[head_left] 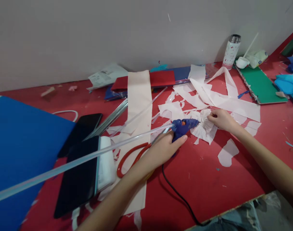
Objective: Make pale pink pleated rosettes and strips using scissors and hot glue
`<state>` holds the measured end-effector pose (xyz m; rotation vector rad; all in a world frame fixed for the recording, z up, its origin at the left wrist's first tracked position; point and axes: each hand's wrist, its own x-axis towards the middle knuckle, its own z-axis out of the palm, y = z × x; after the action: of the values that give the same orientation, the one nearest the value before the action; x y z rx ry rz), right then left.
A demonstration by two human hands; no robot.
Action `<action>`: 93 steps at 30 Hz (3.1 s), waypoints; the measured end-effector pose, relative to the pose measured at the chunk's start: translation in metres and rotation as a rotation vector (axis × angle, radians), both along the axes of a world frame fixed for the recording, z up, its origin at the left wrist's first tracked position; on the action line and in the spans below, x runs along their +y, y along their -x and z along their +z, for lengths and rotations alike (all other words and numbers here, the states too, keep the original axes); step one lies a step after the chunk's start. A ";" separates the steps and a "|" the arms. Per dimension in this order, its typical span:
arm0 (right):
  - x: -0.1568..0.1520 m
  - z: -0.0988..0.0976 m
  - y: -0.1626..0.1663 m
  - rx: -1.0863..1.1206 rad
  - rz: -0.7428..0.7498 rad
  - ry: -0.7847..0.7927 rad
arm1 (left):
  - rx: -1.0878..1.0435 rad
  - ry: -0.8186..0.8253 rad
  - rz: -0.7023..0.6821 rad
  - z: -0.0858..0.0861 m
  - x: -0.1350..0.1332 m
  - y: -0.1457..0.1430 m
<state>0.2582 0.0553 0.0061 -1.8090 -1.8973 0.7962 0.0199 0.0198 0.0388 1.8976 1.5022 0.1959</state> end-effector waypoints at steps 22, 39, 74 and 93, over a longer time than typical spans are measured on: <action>-0.001 0.001 0.002 0.011 -0.012 0.009 | -0.003 0.000 -0.081 0.002 0.000 -0.005; -0.001 0.002 0.002 0.009 -0.007 -0.007 | 0.013 -0.022 -0.072 0.003 0.002 -0.011; 0.001 -0.002 0.000 -0.019 0.029 -0.027 | 0.112 -0.067 -0.051 0.005 0.000 -0.019; -0.002 0.004 0.002 -0.046 0.024 -0.021 | 0.026 -0.019 0.063 0.006 0.003 -0.024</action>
<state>0.2560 0.0536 0.0098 -1.8104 -1.9522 0.7453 0.0434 0.0226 0.0453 1.8759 1.5838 0.2156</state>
